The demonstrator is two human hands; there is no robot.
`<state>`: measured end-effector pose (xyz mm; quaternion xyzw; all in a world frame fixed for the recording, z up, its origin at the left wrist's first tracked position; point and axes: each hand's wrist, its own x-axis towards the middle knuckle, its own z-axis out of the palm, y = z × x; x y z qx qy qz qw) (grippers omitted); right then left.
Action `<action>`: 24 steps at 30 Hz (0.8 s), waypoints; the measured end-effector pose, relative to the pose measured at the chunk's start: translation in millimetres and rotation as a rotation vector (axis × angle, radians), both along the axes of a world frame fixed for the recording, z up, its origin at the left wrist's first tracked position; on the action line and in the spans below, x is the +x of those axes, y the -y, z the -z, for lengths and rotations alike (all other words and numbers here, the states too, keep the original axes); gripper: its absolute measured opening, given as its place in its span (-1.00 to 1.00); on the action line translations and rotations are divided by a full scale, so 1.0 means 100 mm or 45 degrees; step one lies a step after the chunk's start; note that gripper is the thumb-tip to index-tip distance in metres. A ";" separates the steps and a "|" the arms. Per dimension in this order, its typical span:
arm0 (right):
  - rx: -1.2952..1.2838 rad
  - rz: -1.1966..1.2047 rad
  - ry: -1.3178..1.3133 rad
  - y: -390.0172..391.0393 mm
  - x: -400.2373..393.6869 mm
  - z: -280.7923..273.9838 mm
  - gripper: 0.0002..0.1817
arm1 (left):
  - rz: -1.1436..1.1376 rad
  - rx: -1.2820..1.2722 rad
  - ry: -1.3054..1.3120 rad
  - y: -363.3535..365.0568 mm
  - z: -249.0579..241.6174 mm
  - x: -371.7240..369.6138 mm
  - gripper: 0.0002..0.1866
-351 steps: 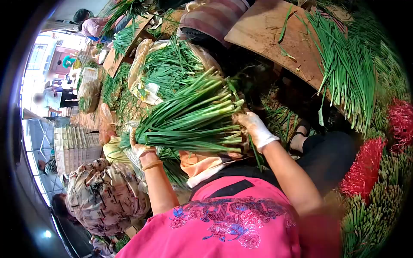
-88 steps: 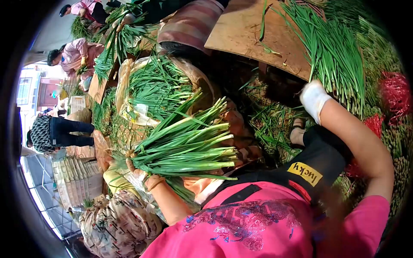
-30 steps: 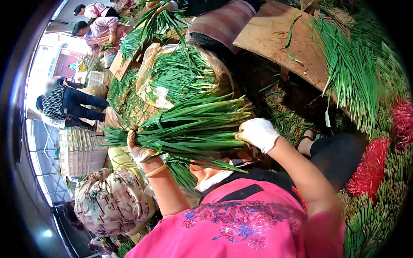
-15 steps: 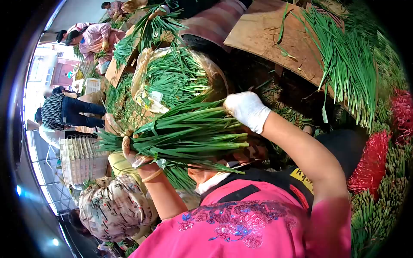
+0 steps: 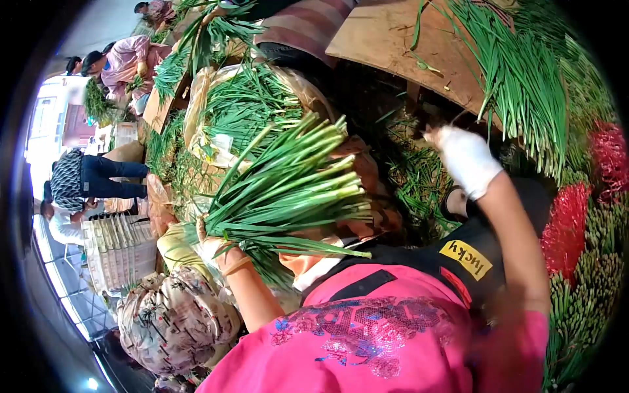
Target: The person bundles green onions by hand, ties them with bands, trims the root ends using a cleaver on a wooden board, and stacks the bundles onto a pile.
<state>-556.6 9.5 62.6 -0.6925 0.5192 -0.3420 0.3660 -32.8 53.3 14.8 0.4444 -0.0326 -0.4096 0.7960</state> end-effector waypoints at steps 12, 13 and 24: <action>0.621 0.357 2.079 -0.29 0.65 0.26 -0.94 | 0.094 0.164 -0.112 -0.21 0.43 -0.10 -0.67; 0.540 0.307 1.718 -0.24 0.40 0.32 -0.85 | 0.002 0.191 -0.139 -0.19 0.43 -0.12 -0.65; 0.759 -0.486 0.857 -0.47 1.12 -0.11 -0.78 | 0.122 0.007 -0.080 -0.12 0.81 0.39 -0.68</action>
